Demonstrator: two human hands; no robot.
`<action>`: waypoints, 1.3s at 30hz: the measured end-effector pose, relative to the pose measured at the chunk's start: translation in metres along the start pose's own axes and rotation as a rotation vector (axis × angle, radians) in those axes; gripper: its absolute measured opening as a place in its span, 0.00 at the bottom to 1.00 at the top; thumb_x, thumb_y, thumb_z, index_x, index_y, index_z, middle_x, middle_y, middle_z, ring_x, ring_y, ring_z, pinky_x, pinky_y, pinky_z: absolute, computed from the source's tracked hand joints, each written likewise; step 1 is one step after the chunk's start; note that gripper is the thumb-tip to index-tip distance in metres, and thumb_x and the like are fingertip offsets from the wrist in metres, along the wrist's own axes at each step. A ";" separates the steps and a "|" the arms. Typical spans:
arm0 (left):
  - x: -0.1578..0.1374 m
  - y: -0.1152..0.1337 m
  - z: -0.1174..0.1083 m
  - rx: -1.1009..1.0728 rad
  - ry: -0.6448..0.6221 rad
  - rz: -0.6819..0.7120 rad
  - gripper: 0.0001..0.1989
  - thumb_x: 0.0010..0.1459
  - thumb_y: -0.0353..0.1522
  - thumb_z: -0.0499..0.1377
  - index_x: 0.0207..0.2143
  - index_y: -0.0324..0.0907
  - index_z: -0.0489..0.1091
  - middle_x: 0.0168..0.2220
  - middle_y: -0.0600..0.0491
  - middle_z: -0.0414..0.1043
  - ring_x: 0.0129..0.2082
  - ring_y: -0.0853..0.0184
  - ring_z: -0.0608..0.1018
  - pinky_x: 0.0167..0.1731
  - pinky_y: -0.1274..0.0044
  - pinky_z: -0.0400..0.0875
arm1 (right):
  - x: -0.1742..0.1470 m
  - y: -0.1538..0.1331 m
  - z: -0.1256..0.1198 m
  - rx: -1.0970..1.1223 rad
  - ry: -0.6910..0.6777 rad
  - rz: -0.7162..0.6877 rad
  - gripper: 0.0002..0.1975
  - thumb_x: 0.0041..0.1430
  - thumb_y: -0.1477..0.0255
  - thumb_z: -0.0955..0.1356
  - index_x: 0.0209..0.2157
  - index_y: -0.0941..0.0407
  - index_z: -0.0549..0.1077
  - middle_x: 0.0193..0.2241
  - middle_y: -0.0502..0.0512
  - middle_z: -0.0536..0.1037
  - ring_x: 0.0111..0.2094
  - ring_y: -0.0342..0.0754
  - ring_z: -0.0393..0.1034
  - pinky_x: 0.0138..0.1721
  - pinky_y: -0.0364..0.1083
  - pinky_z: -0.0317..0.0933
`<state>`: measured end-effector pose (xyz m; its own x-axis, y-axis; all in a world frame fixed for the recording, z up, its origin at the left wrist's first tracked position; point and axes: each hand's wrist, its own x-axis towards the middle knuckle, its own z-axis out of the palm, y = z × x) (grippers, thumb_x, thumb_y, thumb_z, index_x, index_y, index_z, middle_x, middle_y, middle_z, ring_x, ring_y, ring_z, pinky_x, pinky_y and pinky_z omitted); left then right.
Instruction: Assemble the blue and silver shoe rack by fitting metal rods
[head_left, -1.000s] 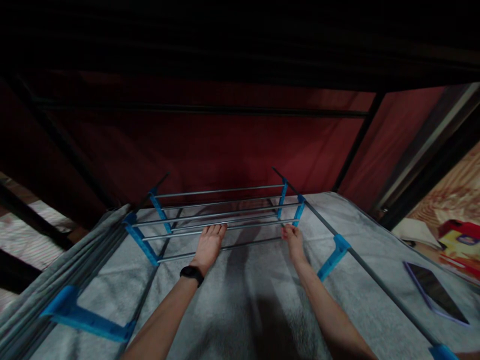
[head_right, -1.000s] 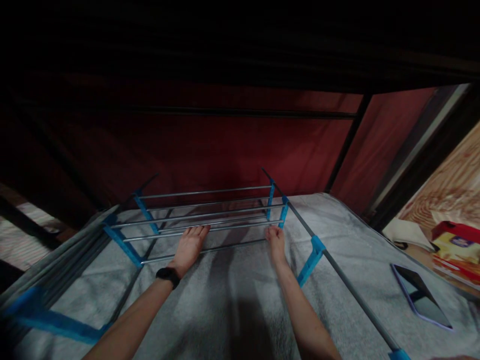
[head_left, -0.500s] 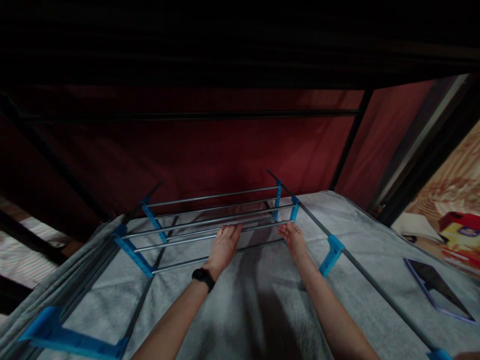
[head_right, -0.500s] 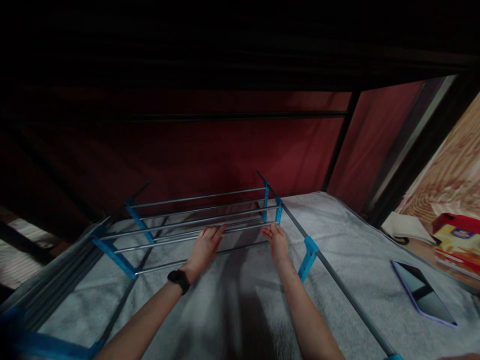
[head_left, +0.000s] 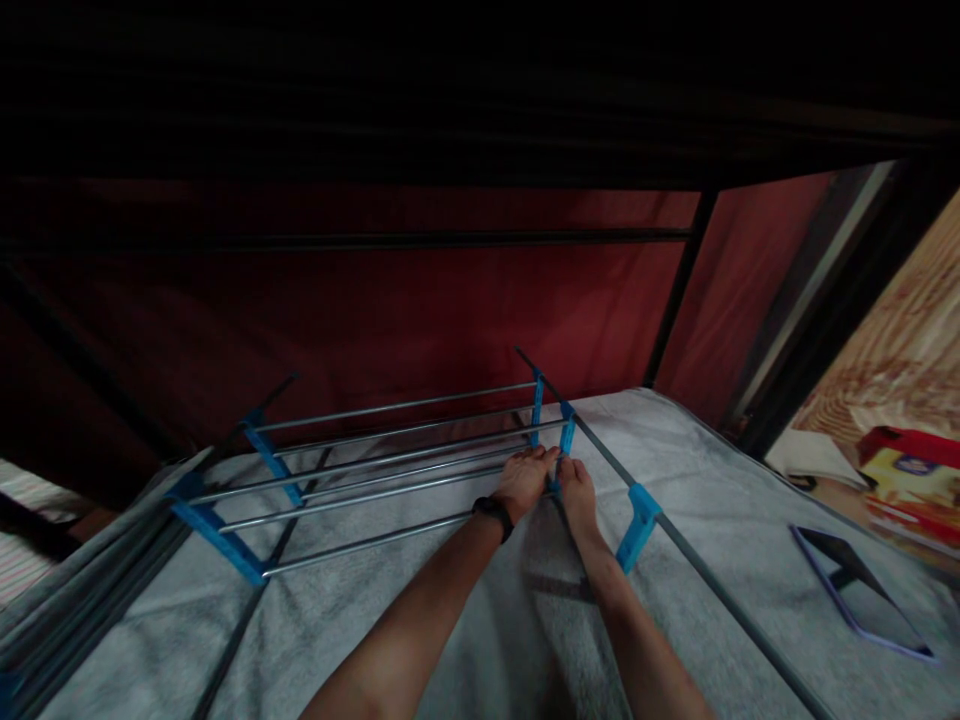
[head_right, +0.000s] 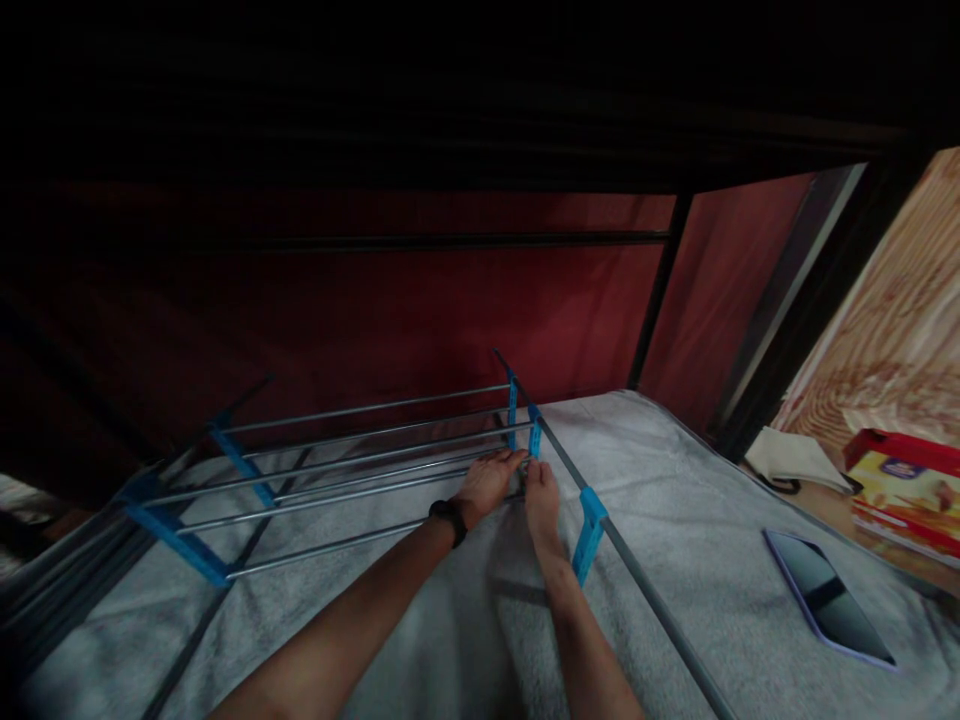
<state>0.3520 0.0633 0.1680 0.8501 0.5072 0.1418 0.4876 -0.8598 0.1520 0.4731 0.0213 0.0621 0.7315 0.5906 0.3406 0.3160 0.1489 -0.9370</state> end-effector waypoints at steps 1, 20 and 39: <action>0.001 -0.001 0.001 -0.002 0.005 0.002 0.25 0.65 0.23 0.48 0.63 0.47 0.62 0.52 0.48 0.74 0.51 0.63 0.77 0.52 0.73 0.70 | 0.001 0.002 -0.003 -0.026 0.059 -0.006 0.16 0.62 0.56 0.60 0.32 0.53 0.69 0.31 0.56 0.74 0.35 0.52 0.69 0.40 0.52 0.66; 0.020 0.009 0.007 0.033 -0.010 -0.065 0.22 0.69 0.27 0.45 0.62 0.41 0.62 0.52 0.43 0.74 0.51 0.62 0.78 0.51 0.72 0.69 | 0.022 -0.010 -0.001 -0.271 -0.066 -0.118 0.11 0.60 0.66 0.59 0.42 0.51 0.66 0.30 0.52 0.74 0.31 0.51 0.70 0.33 0.47 0.60; 0.026 0.008 0.008 -0.063 -0.004 -0.151 0.18 0.72 0.38 0.44 0.56 0.48 0.67 0.46 0.48 0.78 0.45 0.61 0.80 0.41 0.72 0.71 | 0.024 -0.013 -0.005 -0.322 -0.052 -0.100 0.08 0.57 0.67 0.58 0.39 0.51 0.62 0.27 0.51 0.72 0.29 0.52 0.67 0.30 0.47 0.56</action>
<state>0.3799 0.0688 0.1657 0.7689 0.6301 0.1084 0.5966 -0.7681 0.2323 0.4900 0.0293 0.0825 0.6577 0.6268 0.4177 0.5656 -0.0447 -0.8235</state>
